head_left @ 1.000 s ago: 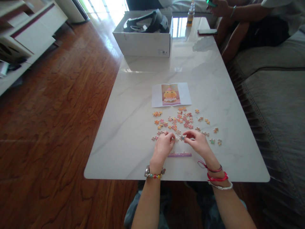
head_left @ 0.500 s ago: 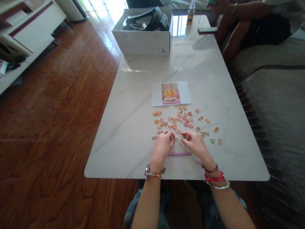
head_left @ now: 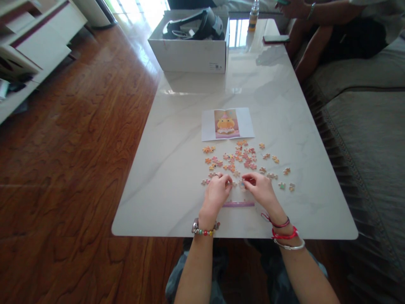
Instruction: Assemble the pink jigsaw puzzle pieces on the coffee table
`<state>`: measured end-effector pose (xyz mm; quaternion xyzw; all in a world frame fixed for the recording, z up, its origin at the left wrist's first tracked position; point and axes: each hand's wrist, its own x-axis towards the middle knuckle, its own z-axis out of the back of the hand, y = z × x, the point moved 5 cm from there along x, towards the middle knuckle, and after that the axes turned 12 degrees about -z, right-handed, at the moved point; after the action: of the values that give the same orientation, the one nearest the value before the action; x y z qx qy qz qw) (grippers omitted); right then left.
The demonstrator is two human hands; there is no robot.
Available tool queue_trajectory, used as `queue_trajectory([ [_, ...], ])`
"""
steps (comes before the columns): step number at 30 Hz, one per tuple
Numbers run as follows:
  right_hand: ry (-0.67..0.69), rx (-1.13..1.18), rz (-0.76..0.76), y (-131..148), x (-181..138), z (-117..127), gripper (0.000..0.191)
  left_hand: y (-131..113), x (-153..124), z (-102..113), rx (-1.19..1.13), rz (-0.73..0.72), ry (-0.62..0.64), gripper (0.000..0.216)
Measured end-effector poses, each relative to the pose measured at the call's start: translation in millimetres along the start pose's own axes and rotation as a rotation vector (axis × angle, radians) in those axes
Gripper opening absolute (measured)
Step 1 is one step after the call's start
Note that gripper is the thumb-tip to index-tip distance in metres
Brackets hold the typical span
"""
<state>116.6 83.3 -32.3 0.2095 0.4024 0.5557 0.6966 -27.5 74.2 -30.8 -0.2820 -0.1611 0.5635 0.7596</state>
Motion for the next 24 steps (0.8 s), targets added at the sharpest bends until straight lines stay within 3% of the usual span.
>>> queue_trajectory([
  [8,0.18,0.252,-0.075,-5,0,-2,0.02,-3,1,5,-0.068,-0.031,-0.049,0.013],
  [14,0.334,0.431,-0.021,5,-2,-5,0.027,-13,1,6,-0.413,-0.089,-0.013,0.016],
  [20,0.396,0.454,-0.031,5,-4,-4,0.035,-4,0,5,-0.591,0.008,-0.037,0.017],
  [24,0.458,0.383,-0.011,5,-5,-5,0.03,-2,0,5,-0.61,0.03,-0.03,0.019],
])
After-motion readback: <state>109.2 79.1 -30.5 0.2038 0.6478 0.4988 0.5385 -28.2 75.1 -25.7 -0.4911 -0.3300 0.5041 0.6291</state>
